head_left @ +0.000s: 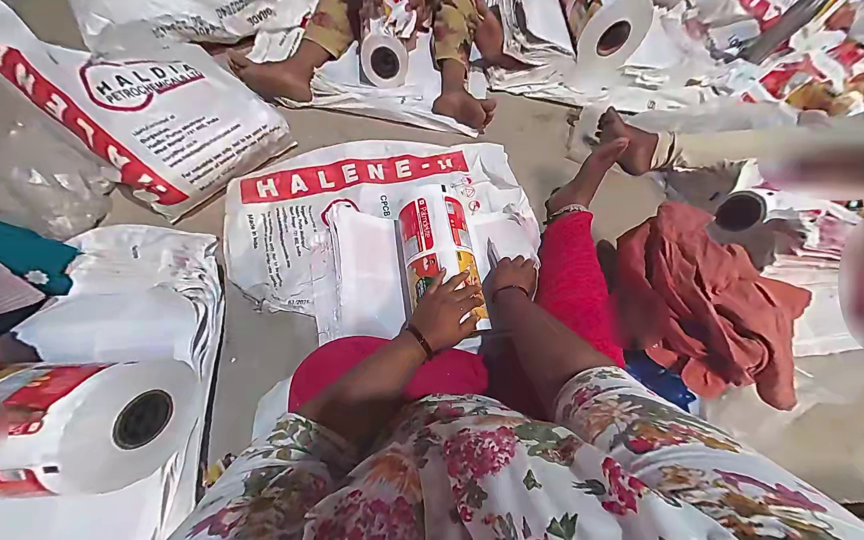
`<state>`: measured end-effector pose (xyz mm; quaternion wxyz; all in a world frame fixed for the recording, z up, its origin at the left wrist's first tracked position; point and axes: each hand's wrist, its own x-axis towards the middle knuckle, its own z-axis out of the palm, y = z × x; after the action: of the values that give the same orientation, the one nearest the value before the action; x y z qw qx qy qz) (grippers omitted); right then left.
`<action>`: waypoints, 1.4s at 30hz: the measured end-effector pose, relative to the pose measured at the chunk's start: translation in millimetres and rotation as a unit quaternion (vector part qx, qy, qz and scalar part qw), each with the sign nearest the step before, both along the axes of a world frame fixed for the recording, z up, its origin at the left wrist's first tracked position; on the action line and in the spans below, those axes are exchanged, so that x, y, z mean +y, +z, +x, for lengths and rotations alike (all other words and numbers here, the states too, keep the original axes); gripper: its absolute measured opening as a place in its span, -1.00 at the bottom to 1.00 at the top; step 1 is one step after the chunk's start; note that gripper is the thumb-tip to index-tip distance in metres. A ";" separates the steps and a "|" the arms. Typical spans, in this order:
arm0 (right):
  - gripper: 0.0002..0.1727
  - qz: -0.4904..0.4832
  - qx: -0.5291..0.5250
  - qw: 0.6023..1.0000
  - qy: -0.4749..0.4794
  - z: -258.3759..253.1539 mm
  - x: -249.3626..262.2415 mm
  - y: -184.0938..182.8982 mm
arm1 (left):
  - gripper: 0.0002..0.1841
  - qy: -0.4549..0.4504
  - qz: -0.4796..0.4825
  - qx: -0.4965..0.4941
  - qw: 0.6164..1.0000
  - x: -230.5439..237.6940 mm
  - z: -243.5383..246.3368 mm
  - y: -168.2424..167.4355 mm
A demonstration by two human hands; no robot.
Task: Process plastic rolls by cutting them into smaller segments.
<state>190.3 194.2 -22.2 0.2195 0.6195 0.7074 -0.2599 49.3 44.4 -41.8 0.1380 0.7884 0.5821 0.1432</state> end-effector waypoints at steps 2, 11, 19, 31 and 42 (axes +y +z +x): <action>-0.22 0.154 0.049 0.983 -0.085 -5.0 2.8 -74.4 | -0.55 0.000 -0.016 -0.005 1.000 0.3 1.2 0.7; -0.07 0.040 0.029 0.996 -0.070 -11.3 57.6 -75.3 | -0.56 -0.012 -0.030 -0.025 0.999 3.7 1.1 4.4; -0.39 0.162 0.091 0.971 -0.147 2.2 29.5 -7.1 | -0.32 0.133 -0.090 -0.077 0.984 -7.6 -25.6 16.4; -0.31 0.120 0.171 0.976 0.067 -99.0 40.6 79.1 | 0.16 0.242 -0.276 -0.388 0.845 13.6 -99.5 -34.8; -0.50 0.105 0.084 0.981 0.139 -128.3 55.2 89.2 | 0.11 0.217 -0.292 -0.377 0.852 20.7 -114.6 -24.1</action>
<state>62.0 249.4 67.0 0.1273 0.5104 0.8261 -0.2022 -65.3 65.0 -65.9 0.5360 0.4509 0.6567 0.2795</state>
